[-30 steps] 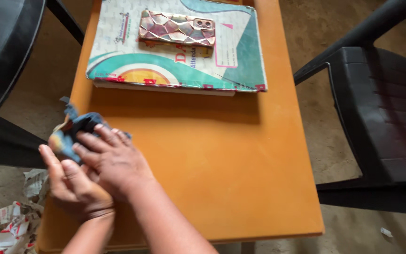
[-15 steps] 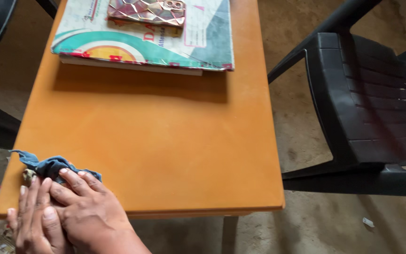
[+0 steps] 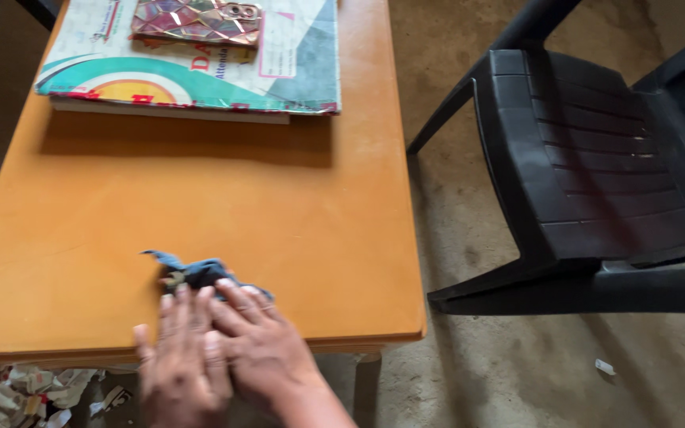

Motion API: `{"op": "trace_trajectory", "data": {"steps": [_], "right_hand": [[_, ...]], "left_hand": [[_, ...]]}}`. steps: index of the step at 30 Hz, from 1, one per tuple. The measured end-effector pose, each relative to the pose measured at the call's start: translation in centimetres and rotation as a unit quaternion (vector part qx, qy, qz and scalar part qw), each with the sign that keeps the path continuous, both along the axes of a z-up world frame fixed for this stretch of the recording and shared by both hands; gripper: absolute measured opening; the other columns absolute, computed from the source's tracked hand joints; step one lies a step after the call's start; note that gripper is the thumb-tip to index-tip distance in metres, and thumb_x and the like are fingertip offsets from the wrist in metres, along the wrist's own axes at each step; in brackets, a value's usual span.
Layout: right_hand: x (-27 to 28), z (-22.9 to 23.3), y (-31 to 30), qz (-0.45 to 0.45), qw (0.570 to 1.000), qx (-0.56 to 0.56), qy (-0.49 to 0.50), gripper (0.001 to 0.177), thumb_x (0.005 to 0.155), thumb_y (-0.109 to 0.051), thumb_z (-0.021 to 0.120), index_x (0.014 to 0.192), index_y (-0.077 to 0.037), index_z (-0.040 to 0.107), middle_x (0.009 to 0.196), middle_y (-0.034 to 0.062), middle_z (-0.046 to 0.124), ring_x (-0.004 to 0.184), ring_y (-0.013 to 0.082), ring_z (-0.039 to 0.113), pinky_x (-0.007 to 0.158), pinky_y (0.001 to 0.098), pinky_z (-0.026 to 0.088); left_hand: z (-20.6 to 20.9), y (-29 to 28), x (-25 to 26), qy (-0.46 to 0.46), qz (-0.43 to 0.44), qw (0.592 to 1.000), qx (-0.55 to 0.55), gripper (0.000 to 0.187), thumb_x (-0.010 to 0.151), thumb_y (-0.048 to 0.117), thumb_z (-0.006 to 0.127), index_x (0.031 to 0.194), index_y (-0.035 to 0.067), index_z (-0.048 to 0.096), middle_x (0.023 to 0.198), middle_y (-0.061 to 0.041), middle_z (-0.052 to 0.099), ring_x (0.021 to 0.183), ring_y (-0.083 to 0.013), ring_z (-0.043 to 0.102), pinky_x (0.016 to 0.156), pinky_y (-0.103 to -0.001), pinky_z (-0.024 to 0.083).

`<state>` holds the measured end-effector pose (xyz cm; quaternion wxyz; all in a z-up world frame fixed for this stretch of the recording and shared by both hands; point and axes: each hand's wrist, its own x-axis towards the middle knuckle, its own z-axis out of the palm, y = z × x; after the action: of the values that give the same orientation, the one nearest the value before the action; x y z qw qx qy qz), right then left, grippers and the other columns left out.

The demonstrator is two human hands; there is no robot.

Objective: The person wipes a small orange table and two plastic chairs using a blue cloth. They move a rolled poster and a box aside to access the table surface, then wipe the table, the seat and back of a red chair, and the seat and armrest of a grey chair.

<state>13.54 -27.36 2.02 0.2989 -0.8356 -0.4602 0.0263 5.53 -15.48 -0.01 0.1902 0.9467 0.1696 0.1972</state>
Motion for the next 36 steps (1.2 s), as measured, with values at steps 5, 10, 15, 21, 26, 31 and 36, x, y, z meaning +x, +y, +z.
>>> {"op": "trace_trajectory", "data": {"steps": [5,10,15,21,26,31,36], "right_hand": [[2.6,0.7,-7.0,-0.034,0.998,-0.034,-0.043,0.049,0.104,-0.022,0.044,0.150,-0.009,0.054,0.163,0.0088,0.046,0.156,0.0290,0.031,0.126,0.0446,0.023],[5.5,1.6,-13.1,-0.073,0.992,-0.087,-0.059,0.052,0.102,-0.024,0.045,0.151,-0.010,0.051,0.162,0.0109,0.042,0.155,0.0272,0.030,0.126,0.0445,0.022],[7.6,2.1,-16.7,-0.111,0.990,-0.085,-0.038,0.051,0.103,-0.028,0.043,0.153,-0.022,0.051,0.164,0.0087,0.035,0.154,0.0310,0.024,0.124,0.0492,0.017],[9.9,1.4,-16.8,-0.138,0.988,-0.065,-0.007,0.048,0.105,-0.025,0.040,0.152,-0.022,0.051,0.168,0.0108,0.031,0.155,0.0397,0.022,0.123,0.0532,0.018],[11.6,0.2,-16.9,-0.152,0.987,-0.049,0.008,0.044,0.104,-0.022,0.045,0.146,-0.020,0.054,0.169,0.0101,0.030,0.156,0.0407,0.023,0.125,0.0535,0.021],[14.3,-1.1,-16.6,-0.152,0.987,-0.035,0.031,0.046,0.102,-0.021,0.047,0.147,-0.019,0.054,0.170,0.0098,0.025,0.156,0.0409,0.021,0.125,0.0541,0.021],[17.0,-2.0,-15.6,-0.171,0.984,-0.020,0.045,0.047,0.102,-0.022,0.047,0.148,-0.020,0.054,0.171,0.0091,0.023,0.157,0.0401,0.020,0.126,0.0545,0.021]], "left_hand": [[1.1,-6.3,3.6,0.012,-0.042,0.998,0.038,0.056,0.102,0.036,0.039,0.155,0.019,0.044,0.159,-0.013,0.043,0.148,-0.0315,0.038,0.123,-0.054,0.018],[3.1,-11.9,7.2,0.038,-0.105,0.993,0.031,0.056,0.100,0.038,0.044,0.153,0.019,0.045,0.155,-0.012,0.045,0.145,-0.0321,0.041,0.121,-0.052,0.021],[4.4,-15.3,10.9,0.068,-0.136,0.987,0.043,0.058,0.096,0.038,0.048,0.151,0.023,0.046,0.153,-0.018,0.045,0.142,-0.0362,0.041,0.116,-0.053,0.023],[4.9,-14.8,14.9,0.133,-0.169,0.976,-0.022,0.068,0.095,0.042,0.049,0.154,0.010,0.042,0.153,-0.019,0.045,0.143,-0.0360,0.039,0.117,-0.051,0.025],[4.2,-13.5,18.0,0.185,-0.178,0.967,0.011,0.069,0.095,0.052,0.048,0.151,0.010,0.043,0.156,-0.012,0.043,0.147,-0.0278,0.035,0.118,-0.049,0.025],[3.5,-13.4,20.6,0.189,-0.183,0.965,0.022,0.069,0.095,0.051,0.045,0.152,0.011,0.043,0.158,-0.011,0.040,0.149,-0.0272,0.032,0.118,-0.049,0.024],[2.9,-12.5,23.5,0.165,-0.209,0.963,0.038,0.070,0.096,0.051,0.044,0.152,0.009,0.043,0.159,-0.012,0.039,0.149,-0.0279,0.032,0.117,-0.049,0.024]]}}
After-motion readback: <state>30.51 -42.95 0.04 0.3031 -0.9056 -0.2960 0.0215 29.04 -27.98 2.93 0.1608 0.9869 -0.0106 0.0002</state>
